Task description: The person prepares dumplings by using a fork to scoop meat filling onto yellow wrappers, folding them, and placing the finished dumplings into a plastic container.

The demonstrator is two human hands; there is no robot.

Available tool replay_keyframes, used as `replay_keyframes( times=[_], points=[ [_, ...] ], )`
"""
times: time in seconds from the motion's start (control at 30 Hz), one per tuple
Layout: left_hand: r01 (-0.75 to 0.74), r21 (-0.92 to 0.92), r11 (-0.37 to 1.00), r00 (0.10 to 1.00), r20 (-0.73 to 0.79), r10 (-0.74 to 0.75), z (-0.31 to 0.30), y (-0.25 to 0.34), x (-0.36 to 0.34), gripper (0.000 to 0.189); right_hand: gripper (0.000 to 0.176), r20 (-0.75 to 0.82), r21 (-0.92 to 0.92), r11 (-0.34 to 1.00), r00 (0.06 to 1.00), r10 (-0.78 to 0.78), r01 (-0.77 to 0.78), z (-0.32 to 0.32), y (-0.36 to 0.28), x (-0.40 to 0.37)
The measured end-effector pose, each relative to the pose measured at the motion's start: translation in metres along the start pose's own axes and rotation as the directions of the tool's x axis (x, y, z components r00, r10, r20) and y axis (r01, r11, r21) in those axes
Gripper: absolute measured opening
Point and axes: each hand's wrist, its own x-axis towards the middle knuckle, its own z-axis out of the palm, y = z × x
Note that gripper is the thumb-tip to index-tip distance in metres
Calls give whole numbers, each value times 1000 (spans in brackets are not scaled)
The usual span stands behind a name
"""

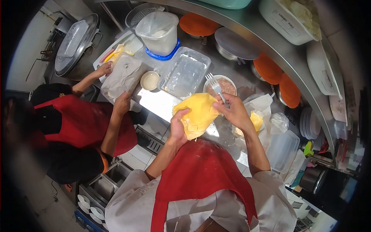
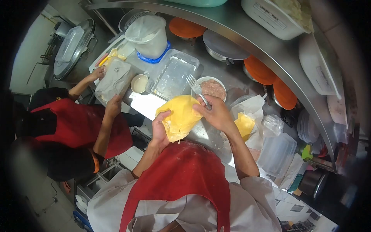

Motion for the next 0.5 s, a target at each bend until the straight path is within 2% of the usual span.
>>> replay_keyframes(
  times=[0.07, 0.17, 0.27, 0.37, 0.47, 0.5],
  points=[
    [-8, -5, 1000, 1000, -5, 7, 1, -2, 1, 49, 26, 37, -28, 997, 997, -74, 75, -1, -8, -5],
    [-2, -15, 1000, 1000, -31, 1, -3, -5, 1, 48, 27, 57, -223, 975, 998, -12, 25, -1, -12, -3],
    [-8, -106, 994, 999, -41, 4, -24, -8, 9, 50, 31, 43, -393, 916, 997, -71, 82, -1, -19, 13],
    [-106, -150, 983, 992, -89, 94, -42, -3, 8, 52, 34, 217, -515, 820, 964, -157, 250, -6, -22, 58],
    [-221, -158, 962, 973, -108, 205, -63, 0, 5, 53, 36, 378, -379, 824, 883, -278, 422, -3, -15, 127],
    [-241, -164, 957, 966, -140, 219, -65, 2, 2, 53, 37, 388, -387, 822, 883, -265, 417, -1, -9, 149]
  ],
)
